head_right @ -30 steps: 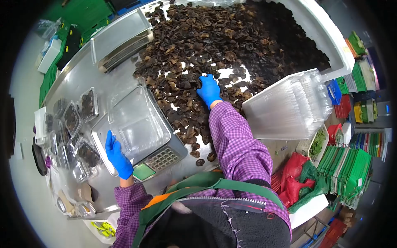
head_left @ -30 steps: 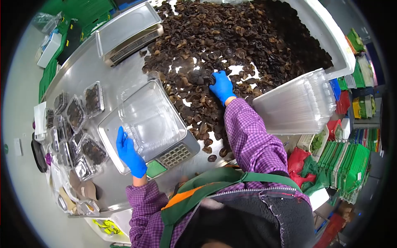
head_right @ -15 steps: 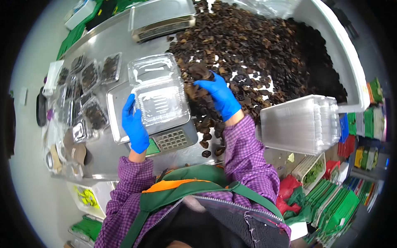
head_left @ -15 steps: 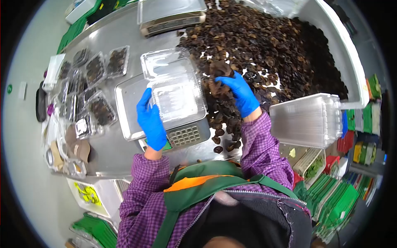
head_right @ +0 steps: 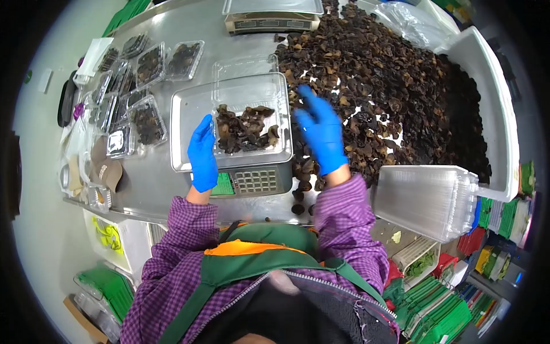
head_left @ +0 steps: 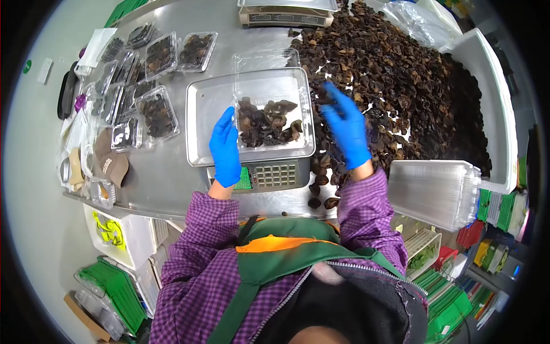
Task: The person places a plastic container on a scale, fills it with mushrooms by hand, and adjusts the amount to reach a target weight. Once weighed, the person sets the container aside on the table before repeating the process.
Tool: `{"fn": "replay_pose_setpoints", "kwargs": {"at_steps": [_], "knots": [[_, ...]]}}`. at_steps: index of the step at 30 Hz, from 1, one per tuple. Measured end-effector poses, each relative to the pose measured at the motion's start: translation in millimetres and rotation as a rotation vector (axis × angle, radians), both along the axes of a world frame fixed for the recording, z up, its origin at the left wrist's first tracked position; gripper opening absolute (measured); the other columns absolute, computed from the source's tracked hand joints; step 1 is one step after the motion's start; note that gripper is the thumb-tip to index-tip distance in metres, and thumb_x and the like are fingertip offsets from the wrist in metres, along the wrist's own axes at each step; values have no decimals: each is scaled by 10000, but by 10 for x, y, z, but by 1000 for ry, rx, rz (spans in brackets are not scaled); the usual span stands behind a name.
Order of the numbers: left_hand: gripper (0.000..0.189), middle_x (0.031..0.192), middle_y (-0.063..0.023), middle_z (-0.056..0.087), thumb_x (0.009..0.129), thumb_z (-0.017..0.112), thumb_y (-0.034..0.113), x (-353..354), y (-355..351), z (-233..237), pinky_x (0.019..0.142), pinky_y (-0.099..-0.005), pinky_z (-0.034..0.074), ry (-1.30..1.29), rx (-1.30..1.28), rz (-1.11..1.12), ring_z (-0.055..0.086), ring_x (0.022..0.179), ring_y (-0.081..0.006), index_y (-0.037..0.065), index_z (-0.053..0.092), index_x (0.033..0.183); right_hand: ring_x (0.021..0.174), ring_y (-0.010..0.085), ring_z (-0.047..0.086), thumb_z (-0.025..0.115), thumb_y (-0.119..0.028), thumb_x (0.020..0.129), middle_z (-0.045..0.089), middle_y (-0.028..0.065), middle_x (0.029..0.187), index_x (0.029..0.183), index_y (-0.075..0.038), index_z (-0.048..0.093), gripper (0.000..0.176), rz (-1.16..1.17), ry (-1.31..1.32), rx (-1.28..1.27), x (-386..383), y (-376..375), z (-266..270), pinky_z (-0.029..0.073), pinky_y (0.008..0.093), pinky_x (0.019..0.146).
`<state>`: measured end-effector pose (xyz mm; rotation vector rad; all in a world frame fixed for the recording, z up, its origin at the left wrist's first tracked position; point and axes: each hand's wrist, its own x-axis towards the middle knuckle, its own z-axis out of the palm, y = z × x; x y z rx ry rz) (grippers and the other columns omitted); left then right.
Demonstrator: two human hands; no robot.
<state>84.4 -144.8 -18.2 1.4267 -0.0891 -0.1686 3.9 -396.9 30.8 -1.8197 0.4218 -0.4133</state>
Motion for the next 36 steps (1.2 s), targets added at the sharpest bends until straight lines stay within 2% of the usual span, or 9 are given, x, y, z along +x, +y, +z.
{"fn": "replay_pose_setpoints", "kwargs": {"at_steps": [4, 9, 13, 16, 20, 26, 29, 33, 36], "knots": [[421, 1349, -110, 495, 898, 494, 19, 5, 71, -3, 1066, -322, 331, -18, 40, -11, 457, 1242, -207, -19, 473, 1316, 1125, 394, 512, 750, -300, 745, 514, 237, 1238, 1355, -118, 452, 703, -346, 466, -866, -408, -820, -854, 442, 439, 938], [386, 1312, -82, 529, 891, 499, -20, 32, 72, 99, 1043, -315, 351, -106, 140, -5, 476, 1212, -177, 23, 509, 1274, 1013, 282, 611, 737, -139, 744, 626, 162, 1080, 1157, -48, 585, 450, -181, 363, -605, -707, -1155, -1705, 482, 374, 882], [412, 1298, -84, 535, 865, 550, -13, 47, 103, 135, 1045, -327, 351, -181, 144, -6, 477, 1218, -199, 41, 518, 1272, 861, 98, 627, 673, -36, 793, 684, 61, 918, 1004, -4, 634, 217, -152, 183, -90, -438, -1079, -1101, 492, 248, 786], [456, 1310, -105, 524, 851, 588, 0, 69, 52, 252, 1067, -336, 330, -474, 345, -152, 462, 1239, -215, 8, 490, 1296, 861, 95, 622, 672, -48, 807, 683, 46, 952, 1006, -17, 640, 203, 27, 155, 62, -176, -458, -30, 500, 251, 767], [500, 1314, -106, 518, 810, 640, 6, -6, -146, 378, 1066, -347, 336, -562, 359, -227, 458, 1250, -235, 48, 513, 1292, 876, 103, 620, 695, -94, 816, 681, 44, 952, 1026, -27, 641, 227, 249, 105, 162, 181, 182, 254, 500, 249, 782], [482, 1309, -111, 526, 800, 650, 5, 51, -37, 375, 1066, -347, 333, -609, 389, -236, 465, 1250, -245, 57, 543, 1267, 962, 237, 636, 666, -180, 841, 562, 175, 1247, 1337, -96, 481, 536, 172, -127, -436, 437, 552, -39, 503, 313, 830], [436, 1291, -99, 547, 829, 626, 11, 113, 230, 299, 1063, -333, 332, -528, 339, -136, 476, 1236, -222, 38, 546, 1257, 957, 246, 642, 590, -105, 864, 563, 182, 1241, 1339, -130, 485, 487, 90, 21, -91, 199, 179, -111, 505, 320, 822], [350, 1259, -74, 576, 887, 573, 35, 195, 559, 279, 1039, -302, 347, -370, 396, 45, 502, 1186, -165, 10, 556, 1236, 1149, 374, 507, 690, -135, 774, 472, 220, 1303, 1401, -191, 380, 701, 50, 500, -832, -448, -343, -752, 453, 434, 944], [332, 1238, -75, 588, 885, 576, 41, 241, 729, 239, 1030, -323, 360, -214, 326, 123, 514, 1174, -182, 31, 568, 1217, 982, 321, 602, 696, -71, 761, 638, 153, 1055, 1148, -99, 628, 394, 92, 423, -692, -884, -719, -1364, 482, 391, 871]]}}
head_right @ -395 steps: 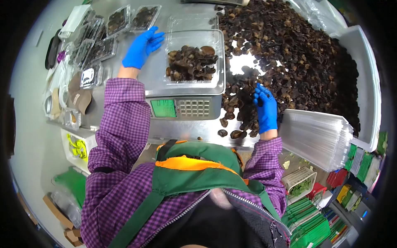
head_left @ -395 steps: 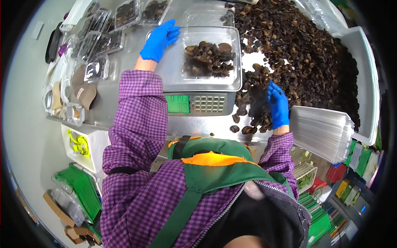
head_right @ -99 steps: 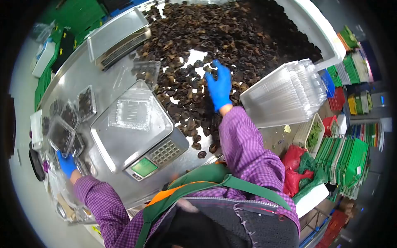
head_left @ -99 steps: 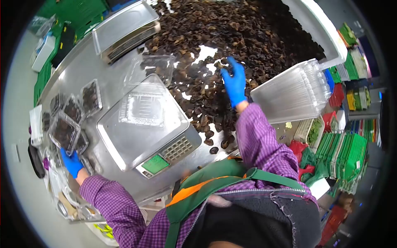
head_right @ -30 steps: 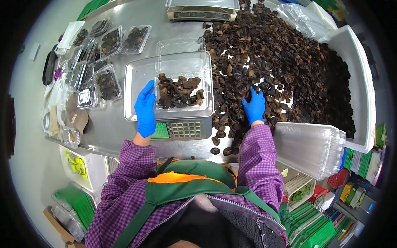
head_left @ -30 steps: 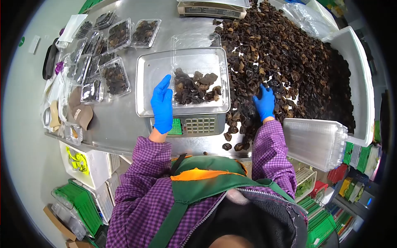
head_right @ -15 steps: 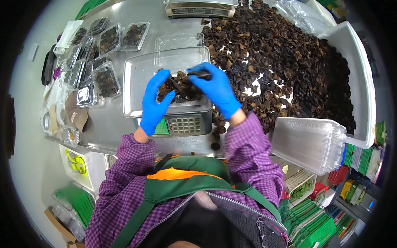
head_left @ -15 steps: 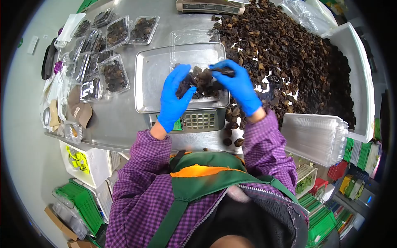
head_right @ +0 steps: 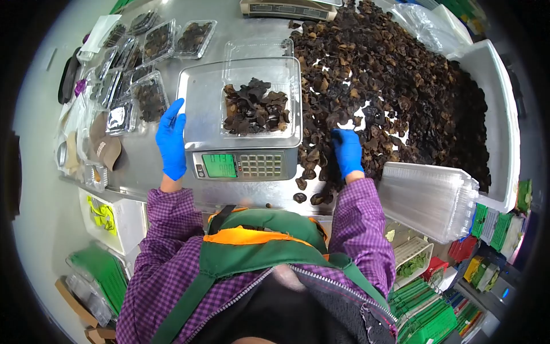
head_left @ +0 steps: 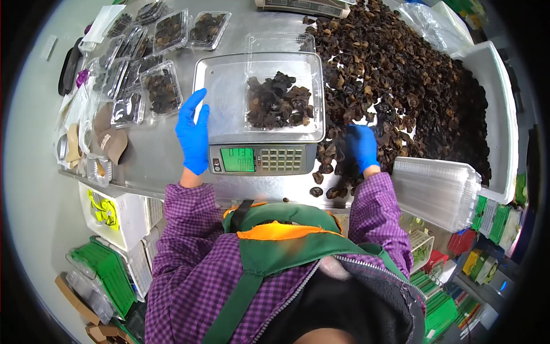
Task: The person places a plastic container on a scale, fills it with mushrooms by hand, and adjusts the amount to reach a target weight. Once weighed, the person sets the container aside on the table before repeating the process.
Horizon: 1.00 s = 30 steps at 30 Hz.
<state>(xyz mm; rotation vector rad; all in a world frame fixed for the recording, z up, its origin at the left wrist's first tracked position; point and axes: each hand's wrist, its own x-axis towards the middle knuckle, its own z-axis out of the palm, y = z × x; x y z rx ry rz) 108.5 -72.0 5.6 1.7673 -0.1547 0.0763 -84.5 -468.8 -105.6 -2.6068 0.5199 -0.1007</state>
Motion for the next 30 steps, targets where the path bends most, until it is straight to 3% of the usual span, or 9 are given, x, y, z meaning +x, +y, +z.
{"fn": "replay_pose_setpoints", "kwargs": {"at_steps": [2, 4, 8, 12, 14, 21, 24, 26, 30], "knots": [[317, 1229, -73, 594, 892, 575, 46, 4, 86, -25, 1018, -312, 369, -7, 6, 28, 525, 1151, -163, 21, 569, 1208, 894, 294, 634, 686, -24, 758, 669, 123, 934, 1006, -63, 686, 251, -127, -109, 119, -11, -10, 216, 488, 359, 833], [314, 1230, -74, 594, 891, 579, 46, 33, 139, 18, 1002, -299, 382, 24, -86, 63, 528, 1144, -157, 13, 569, 1202, 868, 188, 647, 670, -7, 795, 687, 112, 943, 1012, -37, 686, 219, -241, -210, 263, -4, -74, 351, 498, 297, 800], [310, 1220, -72, 600, 893, 572, 37, 88, 128, 78, 977, -280, 399, 31, -157, 63, 540, 1114, -139, 6, 567, 1202, 929, 106, 608, 621, 10, 849, 686, 54, 1034, 1047, -20, 679, 208, -271, -268, 428, 106, -78, 808, 484, 252, 837], [322, 1209, -65, 606, 891, 570, 30, 202, -45, 186, 961, -268, 406, 46, -223, -1, 544, 1096, -128, 9, 566, 1212, 954, 103, 596, 603, -1, 871, 677, 71, 1073, 1053, 2, 671, 194, -319, -383, 620, 174, -79, 879, 474, 249, 870], [322, 1197, -58, 613, 889, 572, 32, 301, -193, 246, 932, -246, 415, -6, -154, -46, 551, 1049, -111, 8, 574, 1210, 967, 106, 592, 592, -17, 885, 666, 75, 1093, 1081, 10, 654, 207, -260, -365, 530, 243, 11, 995, 472, 249, 875], [320, 1170, -42, 625, 888, 587, 64, 580, -733, 136, 896, -215, 418, 39, -268, -167, 545, 967, -68, 13, 587, 1203, 953, 100, 610, 574, -43, 902, 656, 73, 1090, 1151, 7, 615, 257, -143, -430, 1062, 802, 998, 1654, 492, 223, 793], [349, 1177, -38, 618, 887, 598, 80, 563, -840, 153, 895, -217, 418, 63, -291, -215, 540, 977, -66, 19, 569, 1230, 908, 100, 613, 587, -84, 901, 656, 59, 1090, 1161, -66, 640, 266, -44, -356, 878, 1080, 1186, 1453, 473, 221, 771], [394, 1218, -60, 586, 906, 573, 142, 572, -858, 106, 1007, -265, 373, 100, -276, -226, 526, 1126, -143, 35, 533, 1283, 871, 103, 607, 585, -87, 901, 655, 61, 1077, 1163, -88, 645, 268, -24, -428, 802, 1128, 1238, 1351, 475, 228, 772], [448, 1241, -68, 568, 913, 566, 206, 686, -826, -60, 1007, -292, 378, 210, -261, -177, 522, 1143, -164, 46, 488, 1325, 841, 110, 598, 575, -86, 902, 652, 87, 1064, 1167, -114, 648, 276, -37, -459, 632, 986, 1131, 1353, 477, 247, 775]]}}
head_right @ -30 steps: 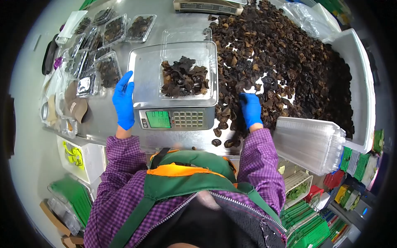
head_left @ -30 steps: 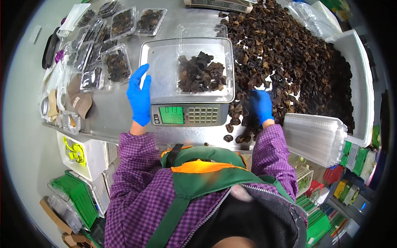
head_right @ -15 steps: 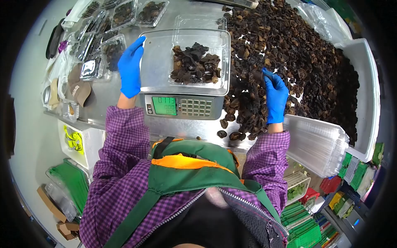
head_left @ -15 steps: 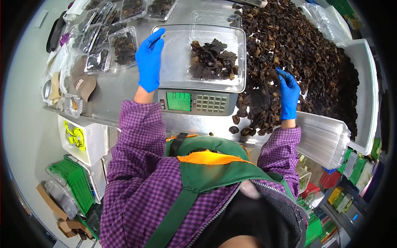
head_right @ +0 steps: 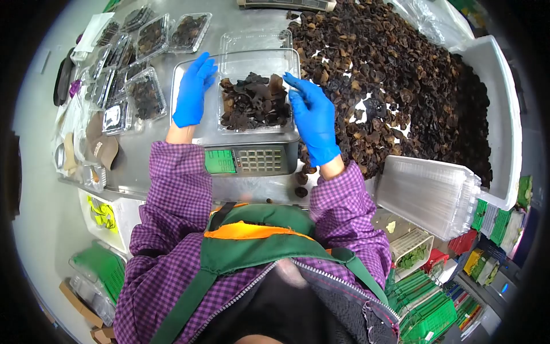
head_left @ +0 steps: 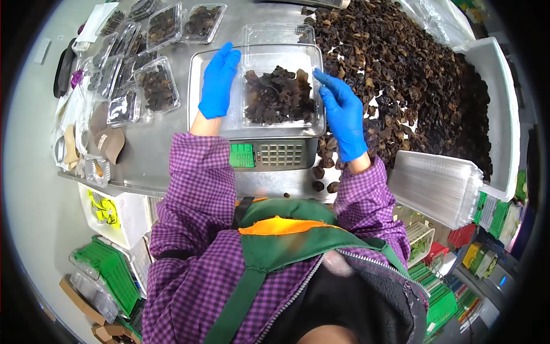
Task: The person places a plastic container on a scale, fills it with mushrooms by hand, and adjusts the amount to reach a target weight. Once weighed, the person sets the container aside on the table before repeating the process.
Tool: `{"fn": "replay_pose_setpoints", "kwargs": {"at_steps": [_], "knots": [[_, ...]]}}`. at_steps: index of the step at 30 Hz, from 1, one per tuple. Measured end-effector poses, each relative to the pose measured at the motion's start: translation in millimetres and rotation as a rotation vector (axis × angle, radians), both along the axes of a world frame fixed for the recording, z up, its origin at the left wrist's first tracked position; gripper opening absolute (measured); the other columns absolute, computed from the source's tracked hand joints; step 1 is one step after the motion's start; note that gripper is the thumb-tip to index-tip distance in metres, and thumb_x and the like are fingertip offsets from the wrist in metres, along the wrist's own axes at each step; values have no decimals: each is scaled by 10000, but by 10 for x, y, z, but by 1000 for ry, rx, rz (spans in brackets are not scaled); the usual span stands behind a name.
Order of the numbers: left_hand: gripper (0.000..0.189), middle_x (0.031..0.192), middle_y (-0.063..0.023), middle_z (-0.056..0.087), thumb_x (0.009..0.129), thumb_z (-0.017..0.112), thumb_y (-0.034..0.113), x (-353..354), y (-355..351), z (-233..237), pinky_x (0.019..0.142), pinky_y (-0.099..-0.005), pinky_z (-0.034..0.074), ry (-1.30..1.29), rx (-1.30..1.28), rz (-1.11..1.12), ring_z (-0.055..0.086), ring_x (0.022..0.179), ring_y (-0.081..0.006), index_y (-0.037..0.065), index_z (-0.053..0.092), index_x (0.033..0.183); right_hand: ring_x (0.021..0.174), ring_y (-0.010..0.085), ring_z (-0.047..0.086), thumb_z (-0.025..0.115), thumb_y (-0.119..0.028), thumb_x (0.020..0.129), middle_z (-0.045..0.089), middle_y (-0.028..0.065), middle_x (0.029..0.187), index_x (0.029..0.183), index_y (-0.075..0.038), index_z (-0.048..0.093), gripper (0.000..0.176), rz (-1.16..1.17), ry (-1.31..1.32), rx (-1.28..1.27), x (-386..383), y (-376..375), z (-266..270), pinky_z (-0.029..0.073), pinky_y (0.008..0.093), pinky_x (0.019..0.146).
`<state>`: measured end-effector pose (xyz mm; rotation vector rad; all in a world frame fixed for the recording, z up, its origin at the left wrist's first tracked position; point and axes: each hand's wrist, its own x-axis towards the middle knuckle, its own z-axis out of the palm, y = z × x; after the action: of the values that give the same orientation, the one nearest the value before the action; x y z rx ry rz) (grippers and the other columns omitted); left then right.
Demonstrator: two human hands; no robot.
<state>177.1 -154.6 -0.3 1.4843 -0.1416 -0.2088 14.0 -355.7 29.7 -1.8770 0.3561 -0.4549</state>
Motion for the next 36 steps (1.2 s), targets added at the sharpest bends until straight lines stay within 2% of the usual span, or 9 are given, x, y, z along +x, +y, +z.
{"fn": "replay_pose_setpoints", "kwargs": {"at_steps": [2, 9, 13, 19, 24, 29, 30, 34, 36], "knots": [[465, 1272, -85, 546, 918, 549, 232, 112, -18, -103, 1012, -324, 372, 343, -126, -113, 508, 1174, -185, 58, 468, 1341, 920, 116, 611, 568, -84, 908, 654, 89, 1096, 1161, -88, 646, 265, -26, 55, 26, -152, -66, 26, 481, 252, 805], [424, 1325, -71, 520, 919, 522, 178, 195, 162, 38, 998, -345, 383, 73, -79, 90, 502, 1196, -194, 60, 492, 1325, 973, 114, 603, 570, -3, 890, 653, 84, 1116, 1126, -19, 645, 248, -128, 107, 154, -540, -140, -114, 479, 255, 872], [411, 1320, -56, 534, 912, 531, 172, 134, 311, 237, 988, -321, 385, 0, -55, 125, 507, 1202, -180, 73, 512, 1310, 942, 193, 635, 581, 46, 829, 621, 94, 1083, 1140, -119, 655, 360, 24, -41, -197, -179, -167, 42, 508, 272, 843], [365, 1259, -13, 579, 892, 579, 178, 52, 343, 234, 974, -311, 390, -35, -76, 94, 525, 1141, -113, 96, 570, 1247, 1124, 268, 534, 644, -14, 759, 597, 76, 1164, 1111, -184, 655, 391, 341, -26, -981, 513, -228, -32, 496, 355, 893], [358, 1227, -3, 597, 885, 595, 175, 68, 367, 151, 955, -293, 399, -13, -60, 119, 531, 1116, -106, 104, 580, 1236, 1045, 254, 578, 686, -58, 749, 619, 19, 1131, 1044, -181, 669, 320, 400, -11, -952, 633, -368, -143, 497, 336, 865], [381, 1226, -54, 590, 904, 577, 199, 187, 205, -58, 935, -301, 427, 57, -19, 13, 543, 1116, -140, 79, 547, 1265, 852, 216, 646, 694, -108, 777, 668, 51, 940, 1010, -151, 681, 237, 250, 1, -583, 444, -294, 53, 521, 304, 740], [390, 1229, -90, 581, 919, 561, 208, 201, 134, -115, 924, -319, 443, 211, -114, -41, 550, 1113, -178, 61, 527, 1278, 819, 216, 656, 692, -120, 792, 672, 55, 923, 1023, -147, 684, 233, 197, 15, -487, 394, -296, 95, 524, 295, 723], [436, 1229, -177, 555, 950, 524, 236, 370, -123, -243, 905, -375, 478, 463, -391, -180, 550, 1119, -295, 17, 452, 1321, 856, 181, 678, 675, -120, 827, 692, 81, 966, 1088, -119, 672, 261, 10, 36, -305, 181, -523, -53, 528, 286, 741], [440, 1348, -215, 457, 971, 482, 225, 465, -164, -234, 933, -392, 470, 453, -522, -150, 516, 1173, -333, 47, 398, 1365, 958, 220, 672, 622, -107, 877, 686, 99, 1056, 1226, -97, 594, 350, -25, 116, -320, 14, -662, -28, 529, 299, 796]]}}
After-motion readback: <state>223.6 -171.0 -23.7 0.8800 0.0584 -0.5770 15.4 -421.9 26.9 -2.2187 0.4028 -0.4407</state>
